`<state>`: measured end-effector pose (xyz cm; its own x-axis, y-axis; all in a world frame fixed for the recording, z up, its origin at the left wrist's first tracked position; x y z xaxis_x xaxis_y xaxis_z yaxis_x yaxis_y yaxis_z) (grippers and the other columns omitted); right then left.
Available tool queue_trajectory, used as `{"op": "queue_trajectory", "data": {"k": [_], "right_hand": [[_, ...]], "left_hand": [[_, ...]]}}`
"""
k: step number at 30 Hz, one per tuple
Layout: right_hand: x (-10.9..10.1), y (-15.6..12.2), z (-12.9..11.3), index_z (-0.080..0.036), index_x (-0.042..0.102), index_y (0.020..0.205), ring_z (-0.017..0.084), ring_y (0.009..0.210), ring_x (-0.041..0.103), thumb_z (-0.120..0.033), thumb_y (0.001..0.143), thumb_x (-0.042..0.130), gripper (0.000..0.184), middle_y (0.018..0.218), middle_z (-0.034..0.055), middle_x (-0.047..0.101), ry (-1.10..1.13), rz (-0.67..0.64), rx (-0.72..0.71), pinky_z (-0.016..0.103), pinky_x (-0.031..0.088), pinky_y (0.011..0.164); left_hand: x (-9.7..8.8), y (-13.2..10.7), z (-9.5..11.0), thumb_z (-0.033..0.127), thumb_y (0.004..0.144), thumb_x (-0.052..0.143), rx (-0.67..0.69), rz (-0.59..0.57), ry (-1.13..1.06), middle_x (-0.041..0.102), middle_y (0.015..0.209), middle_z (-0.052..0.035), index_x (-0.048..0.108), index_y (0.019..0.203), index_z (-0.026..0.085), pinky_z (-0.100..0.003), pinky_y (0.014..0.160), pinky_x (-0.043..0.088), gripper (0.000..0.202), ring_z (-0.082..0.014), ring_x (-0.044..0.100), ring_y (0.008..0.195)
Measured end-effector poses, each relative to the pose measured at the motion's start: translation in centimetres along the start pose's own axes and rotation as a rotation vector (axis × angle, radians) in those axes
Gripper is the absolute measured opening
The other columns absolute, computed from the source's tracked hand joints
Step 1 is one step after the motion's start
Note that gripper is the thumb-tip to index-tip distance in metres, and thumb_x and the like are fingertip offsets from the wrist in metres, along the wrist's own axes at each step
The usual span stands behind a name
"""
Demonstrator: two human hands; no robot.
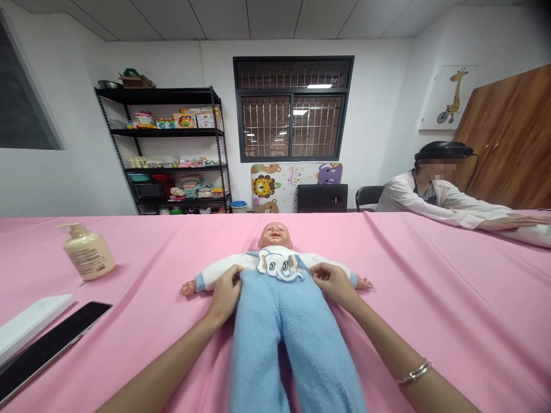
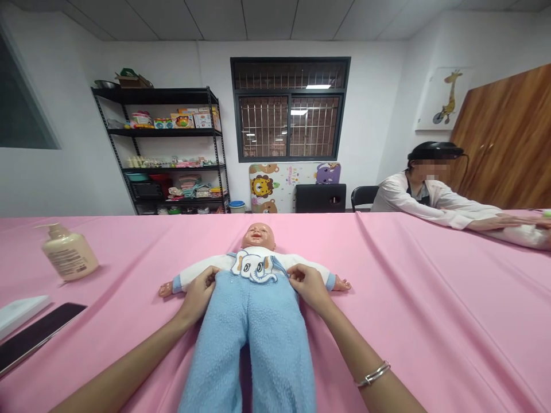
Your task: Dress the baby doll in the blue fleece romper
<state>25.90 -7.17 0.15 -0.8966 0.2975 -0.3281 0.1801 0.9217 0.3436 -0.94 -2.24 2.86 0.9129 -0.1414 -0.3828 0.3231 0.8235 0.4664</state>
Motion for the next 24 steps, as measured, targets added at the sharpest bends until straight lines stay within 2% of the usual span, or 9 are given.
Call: {"op": "queue_trajectory", "data": {"k": [3, 9, 15, 19, 22, 24], "right_hand": [[0.3, 0.0, 0.2, -0.013, 0.062, 0.08, 0.014, 0.057, 0.05, -0.023, 0.063, 0.051, 0.023, 0.063, 0.0013, 0.058, -0.091, 0.021, -0.038, 0.026, 0.039, 0.055], [0.2, -0.4, -0.3, -0.015, 0.055, 0.071, 0.014, 0.057, 0.05, -0.026, 0.064, 0.049, 0.014, 0.062, 0.0005, 0.055, -0.195, 0.034, -0.031, 0.027, 0.038, 0.057], [-0.3, -0.7, -1.1, -0.018, 0.048, 0.064, 0.015, 0.058, 0.049, -0.03, 0.065, 0.051, 0.013, 0.062, 0.0, 0.054, -0.297, 0.247, -0.04, 0.027, 0.036, 0.058], [-0.3, -0.9, -1.6, -0.019, 0.042, 0.059, 0.013, 0.054, 0.043, -0.028, 0.064, 0.05, 0.013, 0.055, -0.0024, 0.046, -0.279, 0.332, -0.059, 0.025, 0.033, 0.055], [-0.2, -1.1, -2.0, -0.019, 0.042, 0.061, 0.012, 0.053, 0.041, -0.026, 0.064, 0.049, 0.01, 0.054, -0.0035, 0.042, -0.289, 0.411, -0.095, 0.024, 0.031, 0.054], [-0.1, -1.2, -2.3, -0.02, 0.043, 0.065, 0.012, 0.051, 0.04, -0.026, 0.066, 0.048, 0.008, 0.054, -0.0043, 0.042, -0.285, 0.446, -0.105, 0.024, 0.031, 0.053]], "left_hand": [[0.1, 0.0, -0.3, 0.018, 0.072, 0.043, -0.001, 0.006, -0.003, 0.06, 0.076, -0.0011, 0.055, 0.076, 0.017, -0.029, 0.071, 0.043, 0.012, -0.0196, 0.055, 0.075], [0.1, -0.1, -0.3, 0.016, 0.071, 0.041, 0.018, 0.022, 0.014, 0.061, 0.078, -0.0009, 0.055, 0.077, 0.017, -0.029, 0.075, 0.042, 0.015, -0.0186, 0.055, 0.077], [0.1, -0.2, 0.0, 0.016, 0.072, 0.041, 0.017, 0.042, 0.029, 0.061, 0.08, -0.0022, 0.055, 0.077, 0.016, -0.03, 0.075, 0.043, 0.015, -0.0193, 0.055, 0.078], [0.2, -0.2, -0.1, 0.018, 0.072, 0.041, 0.0, 0.031, 0.028, 0.061, 0.08, -0.0026, 0.055, 0.076, 0.017, -0.03, 0.075, 0.043, 0.014, -0.0197, 0.055, 0.078], [0.2, -0.1, -0.2, 0.017, 0.072, 0.04, 0.001, 0.032, 0.028, 0.06, 0.08, -0.0029, 0.053, 0.077, 0.017, -0.03, 0.075, 0.043, 0.014, -0.0197, 0.055, 0.079], [0.0, -0.1, 0.2, 0.015, 0.072, 0.04, 0.025, 0.082, 0.069, 0.059, 0.082, -0.0028, 0.052, 0.08, 0.017, -0.03, 0.078, 0.043, 0.015, -0.0192, 0.055, 0.082]]}}
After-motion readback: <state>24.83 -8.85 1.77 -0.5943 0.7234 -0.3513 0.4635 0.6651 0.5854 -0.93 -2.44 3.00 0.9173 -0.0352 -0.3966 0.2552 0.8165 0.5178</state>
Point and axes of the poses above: each hand's wrist, its own y-axis towards the middle knuckle, its own x-axis out of the palm, z = x × y, the point moved 2 cm from there along y, towards the middle knuckle
